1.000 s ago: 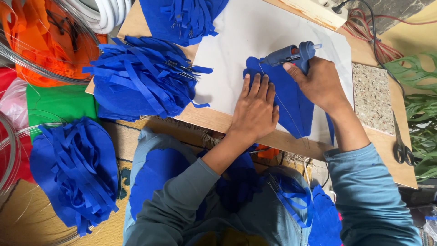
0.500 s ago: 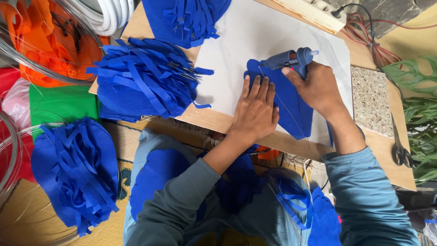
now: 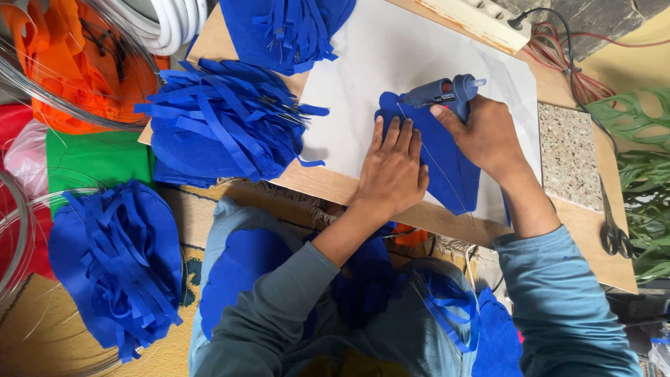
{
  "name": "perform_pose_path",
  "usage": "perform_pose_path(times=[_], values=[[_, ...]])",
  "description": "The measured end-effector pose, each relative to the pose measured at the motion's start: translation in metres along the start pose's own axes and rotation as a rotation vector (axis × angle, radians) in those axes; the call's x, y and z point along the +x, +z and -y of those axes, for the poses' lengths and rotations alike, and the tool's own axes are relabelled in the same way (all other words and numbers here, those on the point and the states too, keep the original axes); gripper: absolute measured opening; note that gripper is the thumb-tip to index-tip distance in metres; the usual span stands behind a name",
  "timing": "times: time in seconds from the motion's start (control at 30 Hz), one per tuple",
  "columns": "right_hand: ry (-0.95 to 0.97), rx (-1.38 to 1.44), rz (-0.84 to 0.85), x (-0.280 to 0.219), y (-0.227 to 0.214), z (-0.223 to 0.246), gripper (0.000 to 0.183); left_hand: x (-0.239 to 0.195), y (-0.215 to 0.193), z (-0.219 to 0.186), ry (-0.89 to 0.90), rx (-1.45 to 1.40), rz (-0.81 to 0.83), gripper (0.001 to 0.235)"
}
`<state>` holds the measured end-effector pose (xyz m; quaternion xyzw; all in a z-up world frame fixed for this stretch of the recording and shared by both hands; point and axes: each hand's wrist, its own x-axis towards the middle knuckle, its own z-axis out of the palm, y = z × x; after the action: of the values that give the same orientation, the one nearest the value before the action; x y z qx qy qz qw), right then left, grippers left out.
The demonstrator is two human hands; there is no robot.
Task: The person uses a hot glue gun to attach a blue fabric petal to a layered blue fabric piece on a white surface. They then trim excess wire with scissors and insert a wire into the fabric, securing it with additional glue.
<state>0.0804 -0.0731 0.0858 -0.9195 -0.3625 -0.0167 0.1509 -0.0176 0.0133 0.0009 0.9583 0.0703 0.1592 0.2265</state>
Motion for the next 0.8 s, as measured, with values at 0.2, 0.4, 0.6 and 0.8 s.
perform_pose_path(times=[0.2, 0.4, 0.6, 0.8], values=[[-0.004, -0.005, 0.002, -0.001, 0.004, -0.004, 0.047, 0.001, 0.0, -0.001, -0.007, -0.026, -0.031, 0.053], [-0.003, -0.017, -0.002, -0.002, 0.001, -0.003, 0.047, 0.003, 0.001, -0.002, -0.018, -0.02, -0.025, 0.053], [0.015, -0.026, -0.041, -0.006, -0.004, 0.007, 0.046, 0.007, 0.005, -0.003, -0.043, -0.021, -0.009, 0.054], [0.021, -0.039, -0.042, -0.007, -0.002, 0.002, 0.047, 0.009, 0.006, -0.003, -0.052, -0.014, -0.011, 0.053]])
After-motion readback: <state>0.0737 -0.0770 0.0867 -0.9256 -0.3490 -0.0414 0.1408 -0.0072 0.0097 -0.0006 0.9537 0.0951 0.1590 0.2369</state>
